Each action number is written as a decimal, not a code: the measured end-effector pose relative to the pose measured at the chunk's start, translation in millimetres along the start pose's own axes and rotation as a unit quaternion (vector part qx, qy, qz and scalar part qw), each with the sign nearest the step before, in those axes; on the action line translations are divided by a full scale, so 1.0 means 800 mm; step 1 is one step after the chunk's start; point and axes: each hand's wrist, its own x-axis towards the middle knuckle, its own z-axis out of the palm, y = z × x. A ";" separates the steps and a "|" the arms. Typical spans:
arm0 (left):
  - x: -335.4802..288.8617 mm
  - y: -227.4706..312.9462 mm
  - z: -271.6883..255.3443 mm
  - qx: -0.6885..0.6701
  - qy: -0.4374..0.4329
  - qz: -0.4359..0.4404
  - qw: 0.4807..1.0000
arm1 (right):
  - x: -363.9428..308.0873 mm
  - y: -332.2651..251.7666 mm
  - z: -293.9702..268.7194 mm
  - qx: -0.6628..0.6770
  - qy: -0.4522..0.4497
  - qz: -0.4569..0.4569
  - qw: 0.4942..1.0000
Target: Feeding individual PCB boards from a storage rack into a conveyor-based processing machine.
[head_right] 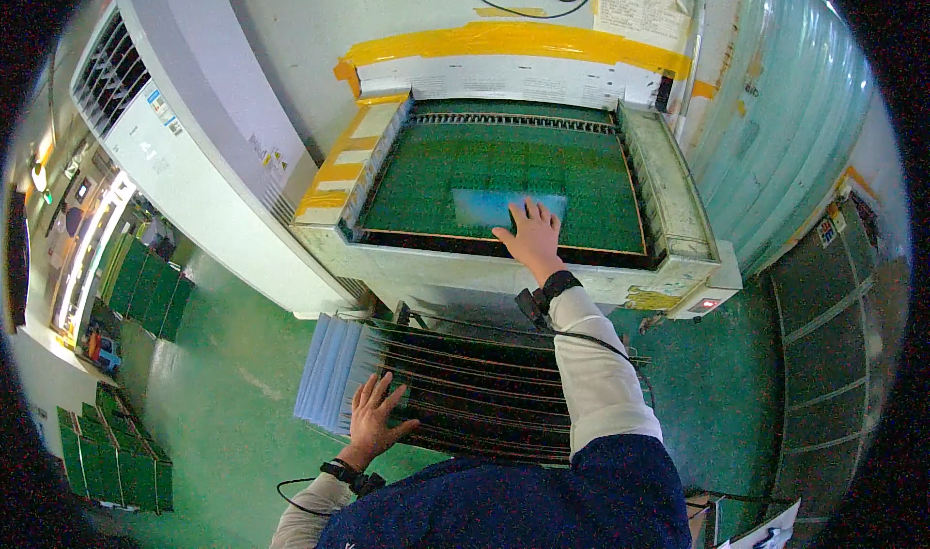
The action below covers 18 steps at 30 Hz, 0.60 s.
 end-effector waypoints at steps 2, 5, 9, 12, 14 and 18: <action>0.001 0.001 -0.001 -0.002 -0.003 -0.001 1.000 | 0.001 0.002 -0.001 0.003 -0.002 -0.002 1.000; 0.003 0.001 -0.001 0.001 0.000 0.006 1.000 | 0.004 0.004 -0.002 0.003 -0.014 0.000 1.000; 0.002 0.000 -0.001 0.005 0.000 0.005 1.000 | 0.011 0.005 0.006 0.029 0.020 -0.011 0.999; 0.001 -0.001 0.000 0.011 -0.003 0.005 1.000 | 0.012 0.006 0.003 0.022 -0.008 -0.002 1.000; 0.003 -0.003 0.002 0.017 -0.008 0.004 1.000 | -0.001 0.008 0.001 0.042 0.020 -0.020 0.999; 0.006 -0.001 0.005 -0.010 0.005 0.020 1.000 | -0.054 -0.003 -0.027 0.078 0.049 -0.044 0.995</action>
